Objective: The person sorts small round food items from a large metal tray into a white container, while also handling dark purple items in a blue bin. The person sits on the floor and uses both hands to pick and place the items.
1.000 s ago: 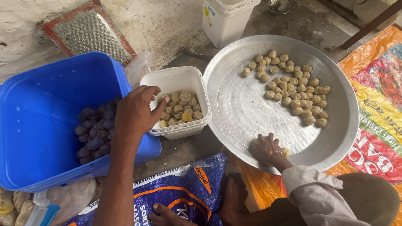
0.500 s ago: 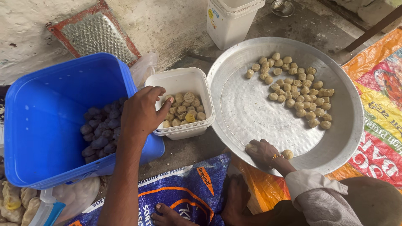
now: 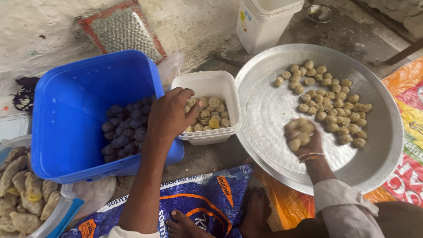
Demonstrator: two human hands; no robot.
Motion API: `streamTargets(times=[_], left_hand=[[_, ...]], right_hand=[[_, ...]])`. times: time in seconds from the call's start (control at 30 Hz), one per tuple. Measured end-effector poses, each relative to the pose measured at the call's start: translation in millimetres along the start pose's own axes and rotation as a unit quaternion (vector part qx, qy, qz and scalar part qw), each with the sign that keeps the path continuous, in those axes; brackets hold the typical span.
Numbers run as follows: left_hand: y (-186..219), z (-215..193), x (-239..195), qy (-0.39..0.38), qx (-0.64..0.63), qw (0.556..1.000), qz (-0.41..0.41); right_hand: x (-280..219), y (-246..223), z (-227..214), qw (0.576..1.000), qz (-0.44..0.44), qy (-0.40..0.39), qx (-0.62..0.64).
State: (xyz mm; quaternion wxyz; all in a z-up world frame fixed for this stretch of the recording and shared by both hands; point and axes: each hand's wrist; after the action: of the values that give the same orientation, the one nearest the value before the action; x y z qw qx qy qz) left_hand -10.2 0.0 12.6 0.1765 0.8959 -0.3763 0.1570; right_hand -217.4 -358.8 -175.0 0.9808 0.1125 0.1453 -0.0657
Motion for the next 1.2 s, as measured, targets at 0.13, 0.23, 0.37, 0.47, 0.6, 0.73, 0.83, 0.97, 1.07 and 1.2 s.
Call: streamTargets(times=[0.13, 0.23, 0.37, 0.47, 0.6, 0.73, 0.83, 0.97, 1.07, 1.2], left_hand=[[1, -1, 1, 0.010, -0.007, 1.000, 0.000], [2, -2, 1, 0.008, -0.018, 1.000, -0.008], [1, -2, 1, 0.000, -0.022, 1.000, -0.014], [0, -2, 2, 0.000, -0.032, 0.999, -0.020], [-3, 0, 2, 0.015, -0.041, 0.999, -0.016], [-6, 7, 2, 0.037, -0.055, 0.998, -0.013], [-9, 10, 4, 0.019, -0.064, 0.997, -0.024], [-9, 12, 5, 0.016, -0.059, 0.998, -0.024], [-9, 12, 3, 0.008, -0.057, 0.998, -0.027], [-8, 11, 3, -0.004, -0.046, 0.998, -0.031]], right_hand=[[-12, 24, 41, 0.966, -0.194, 0.097, -0.137], [-3, 56, 58, 0.992, -0.106, 0.000, -0.065], [28, 85, 88, 0.985, 0.019, -0.106, -0.131], [59, 112, 113, 0.935, -0.007, -0.102, -0.339], [96, 155, 128, 0.814, -0.015, -0.037, -0.579], [124, 186, 120, 0.595, -0.041, -0.016, -0.802], [137, 195, 105, 0.505, 0.010, -0.058, -0.861], [147, 190, 93, 0.478, -0.047, -0.081, -0.873], [154, 184, 101, 0.394, -0.128, -0.086, -0.906], [156, 190, 117, 0.216, -0.262, -0.101, -0.935]])
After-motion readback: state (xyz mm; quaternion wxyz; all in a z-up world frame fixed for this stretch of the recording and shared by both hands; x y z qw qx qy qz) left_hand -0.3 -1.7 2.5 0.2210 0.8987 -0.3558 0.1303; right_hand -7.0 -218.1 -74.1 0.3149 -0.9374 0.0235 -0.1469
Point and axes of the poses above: each hand's wrist, its own x-axis towards the middle knuckle, its own z-axis out of the palm, y = z × x, and after that the axes turned 11 degrees about x, right-handed
